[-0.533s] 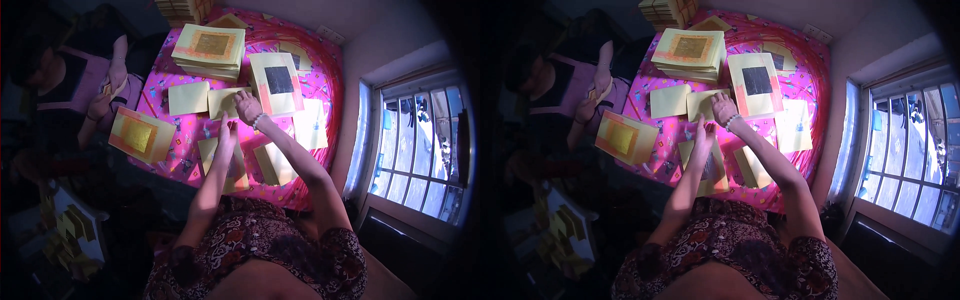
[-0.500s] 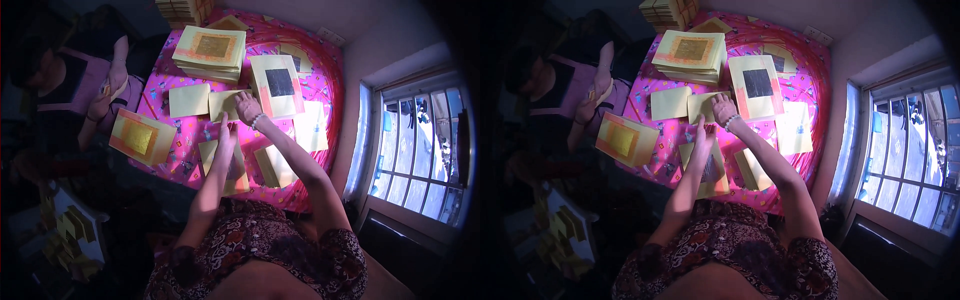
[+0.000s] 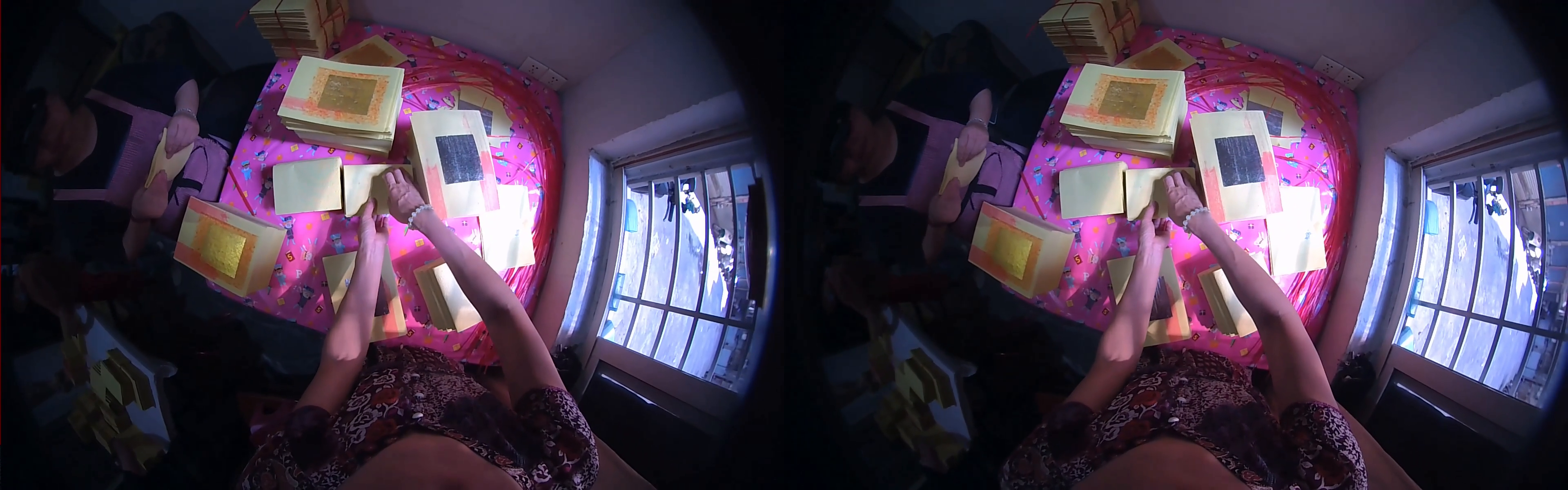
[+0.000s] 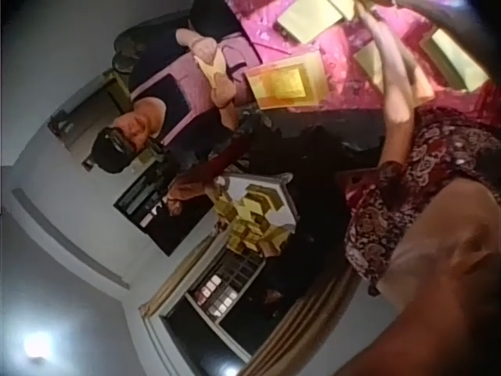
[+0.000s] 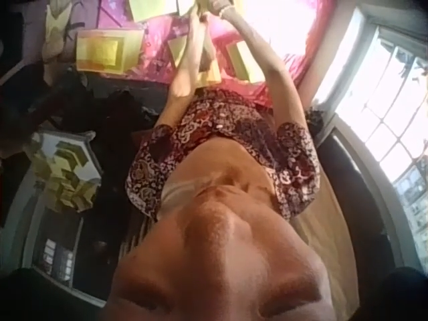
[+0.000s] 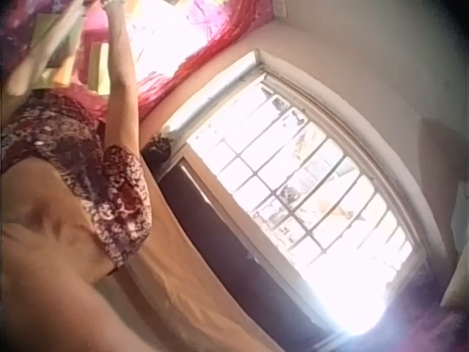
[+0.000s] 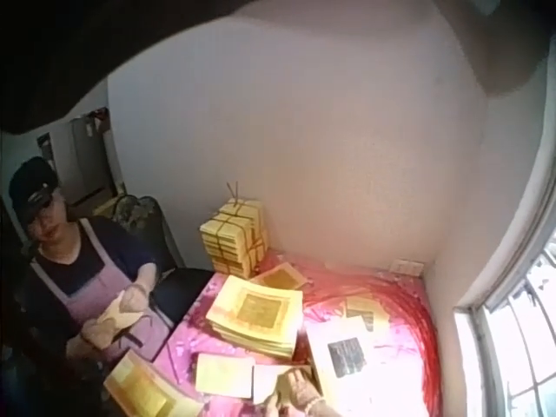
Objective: The person is counting, stacking, and tying bundles of joss paper with red string.
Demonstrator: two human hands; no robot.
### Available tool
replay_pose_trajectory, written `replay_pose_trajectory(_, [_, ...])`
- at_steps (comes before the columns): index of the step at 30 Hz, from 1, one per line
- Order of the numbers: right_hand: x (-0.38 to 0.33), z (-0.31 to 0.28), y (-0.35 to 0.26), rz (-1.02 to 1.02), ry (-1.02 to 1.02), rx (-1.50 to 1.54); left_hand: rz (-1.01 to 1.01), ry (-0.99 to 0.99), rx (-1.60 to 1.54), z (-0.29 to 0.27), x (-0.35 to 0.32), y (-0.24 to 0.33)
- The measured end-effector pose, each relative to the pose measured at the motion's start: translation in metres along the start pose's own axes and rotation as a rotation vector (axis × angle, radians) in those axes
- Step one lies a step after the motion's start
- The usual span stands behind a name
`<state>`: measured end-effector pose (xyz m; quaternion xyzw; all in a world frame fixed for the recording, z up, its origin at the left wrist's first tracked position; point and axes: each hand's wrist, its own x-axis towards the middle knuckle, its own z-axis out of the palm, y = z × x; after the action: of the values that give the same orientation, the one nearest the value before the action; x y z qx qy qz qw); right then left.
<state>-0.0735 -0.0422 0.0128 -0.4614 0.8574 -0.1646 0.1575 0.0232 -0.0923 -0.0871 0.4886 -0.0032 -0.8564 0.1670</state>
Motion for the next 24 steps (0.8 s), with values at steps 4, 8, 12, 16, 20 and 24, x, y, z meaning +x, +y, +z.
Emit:
replay_pose_trajectory(4, [-0.01, -0.005, 0.009, 0.026, 0.004, 0.036, 0.019, -0.001, -0.051, 0.02, -0.017, -0.012])
replay_pose_trajectory(8, [-0.006, -0.001, 0.016, 0.02, 0.073, -0.009, 0.014, 0.002, 0.0, 0.033, -0.021, -0.009])
replay_pose_trajectory(12, [-0.011, -0.017, 0.01, 0.019, -0.004, -0.008, 0.022, 0.032, -0.007, 0.036, -0.029, -0.016])
replay_pose_trajectory(16, [-0.014, -0.017, 0.019, 0.036, -0.008, 0.049, 0.046, 0.071, -0.042, 0.039, -0.027, -0.025])
replay_pose_trajectory(20, [-0.018, -0.019, 0.01, -0.001, -0.006, 0.008, 0.022, 0.015, -0.027, 0.025, -0.016, -0.022])
replay_pose_trajectory(24, [-0.02, -0.021, 0.018, 0.037, 0.032, 0.003, 0.018, 0.017, -0.017, 0.033, -0.02, -0.029])
